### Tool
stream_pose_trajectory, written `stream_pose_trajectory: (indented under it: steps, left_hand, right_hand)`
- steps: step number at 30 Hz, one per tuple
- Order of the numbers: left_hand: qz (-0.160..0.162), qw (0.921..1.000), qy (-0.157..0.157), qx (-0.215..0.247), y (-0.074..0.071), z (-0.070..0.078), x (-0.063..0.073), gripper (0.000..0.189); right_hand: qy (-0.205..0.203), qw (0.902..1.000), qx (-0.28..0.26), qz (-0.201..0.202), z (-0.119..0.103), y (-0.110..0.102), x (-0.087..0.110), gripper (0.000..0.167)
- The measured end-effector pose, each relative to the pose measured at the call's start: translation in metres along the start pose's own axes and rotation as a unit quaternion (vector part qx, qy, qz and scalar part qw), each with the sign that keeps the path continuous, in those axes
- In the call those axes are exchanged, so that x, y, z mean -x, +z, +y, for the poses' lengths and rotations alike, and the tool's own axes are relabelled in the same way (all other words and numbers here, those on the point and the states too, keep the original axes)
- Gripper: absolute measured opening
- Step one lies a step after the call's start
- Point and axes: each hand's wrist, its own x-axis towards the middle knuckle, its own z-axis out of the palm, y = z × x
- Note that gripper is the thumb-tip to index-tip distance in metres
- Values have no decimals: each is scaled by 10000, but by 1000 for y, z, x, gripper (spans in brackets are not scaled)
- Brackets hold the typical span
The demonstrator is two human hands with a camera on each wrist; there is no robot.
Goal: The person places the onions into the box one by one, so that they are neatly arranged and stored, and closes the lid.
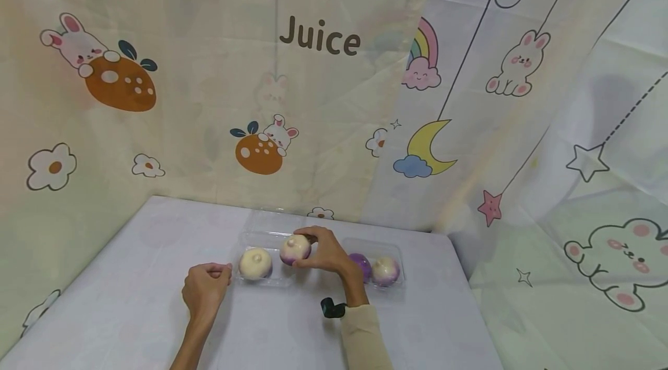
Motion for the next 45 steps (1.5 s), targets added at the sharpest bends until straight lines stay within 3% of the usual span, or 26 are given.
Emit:
stream_pose_trajectory:
  steps: [16, 45]
  left_hand:
    - [67, 9999, 59, 73, 0, 1, 1, 20]
    - [26, 9999, 63, 109, 1, 0, 0, 21]
  right_hand:
    - [60, 9989, 447, -139, -4, 6, -5, 72]
    - [23, 9976, 626, -308, -7, 13, -9, 72]
